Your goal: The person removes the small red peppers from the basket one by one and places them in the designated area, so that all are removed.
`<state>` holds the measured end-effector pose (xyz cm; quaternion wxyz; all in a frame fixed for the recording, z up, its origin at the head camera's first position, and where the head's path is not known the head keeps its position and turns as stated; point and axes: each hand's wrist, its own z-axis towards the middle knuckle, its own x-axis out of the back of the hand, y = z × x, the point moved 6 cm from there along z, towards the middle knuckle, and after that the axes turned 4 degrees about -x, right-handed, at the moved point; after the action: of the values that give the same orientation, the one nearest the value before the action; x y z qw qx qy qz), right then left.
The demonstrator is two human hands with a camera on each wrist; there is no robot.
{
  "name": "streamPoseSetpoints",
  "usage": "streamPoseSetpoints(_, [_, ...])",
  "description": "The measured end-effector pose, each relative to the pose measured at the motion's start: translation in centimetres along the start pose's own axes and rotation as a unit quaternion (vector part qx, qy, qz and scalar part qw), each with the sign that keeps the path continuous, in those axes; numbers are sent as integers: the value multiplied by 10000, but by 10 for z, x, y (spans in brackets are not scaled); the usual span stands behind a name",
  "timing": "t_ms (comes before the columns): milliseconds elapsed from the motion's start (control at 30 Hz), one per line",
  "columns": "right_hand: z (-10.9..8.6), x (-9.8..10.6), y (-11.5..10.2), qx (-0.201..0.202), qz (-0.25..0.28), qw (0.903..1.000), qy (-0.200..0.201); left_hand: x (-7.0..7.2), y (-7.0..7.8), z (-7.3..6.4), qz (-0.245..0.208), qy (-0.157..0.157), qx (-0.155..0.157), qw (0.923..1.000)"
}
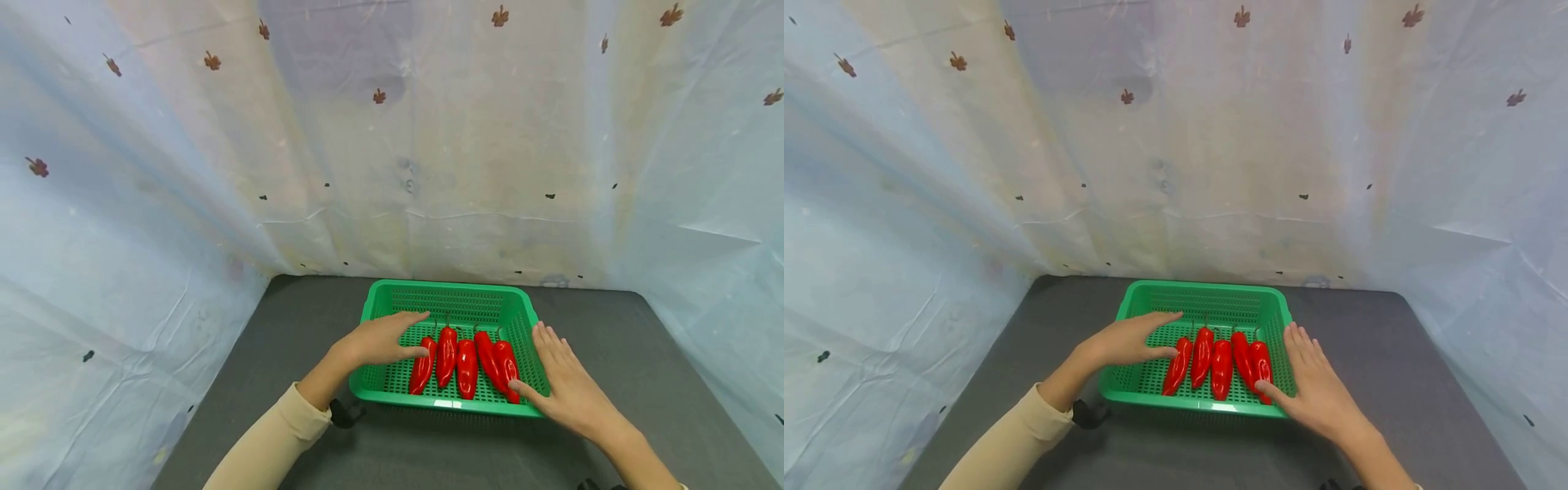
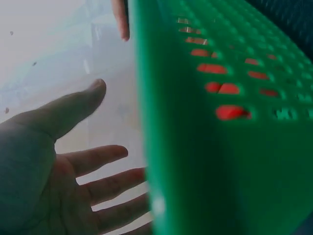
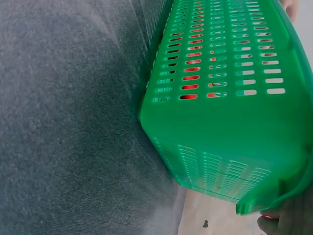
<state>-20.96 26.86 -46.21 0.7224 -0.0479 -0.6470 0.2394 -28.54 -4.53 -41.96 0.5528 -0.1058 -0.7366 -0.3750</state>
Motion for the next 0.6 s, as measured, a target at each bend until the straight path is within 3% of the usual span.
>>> streamPoseSetpoints(167, [1, 0, -2, -154, 100, 9997, -170, -7, 0, 7, -14, 31, 236, 9997])
streamPoseSetpoints(433, [1, -3, -2, -271, 140, 9993, -222, -26, -9, 18, -511, 451, 785, 9946])
streamPoseSetpoints(600, [3, -4, -1, -326, 93, 9991, -264, -35, -16, 22, -777, 536, 821, 9921])
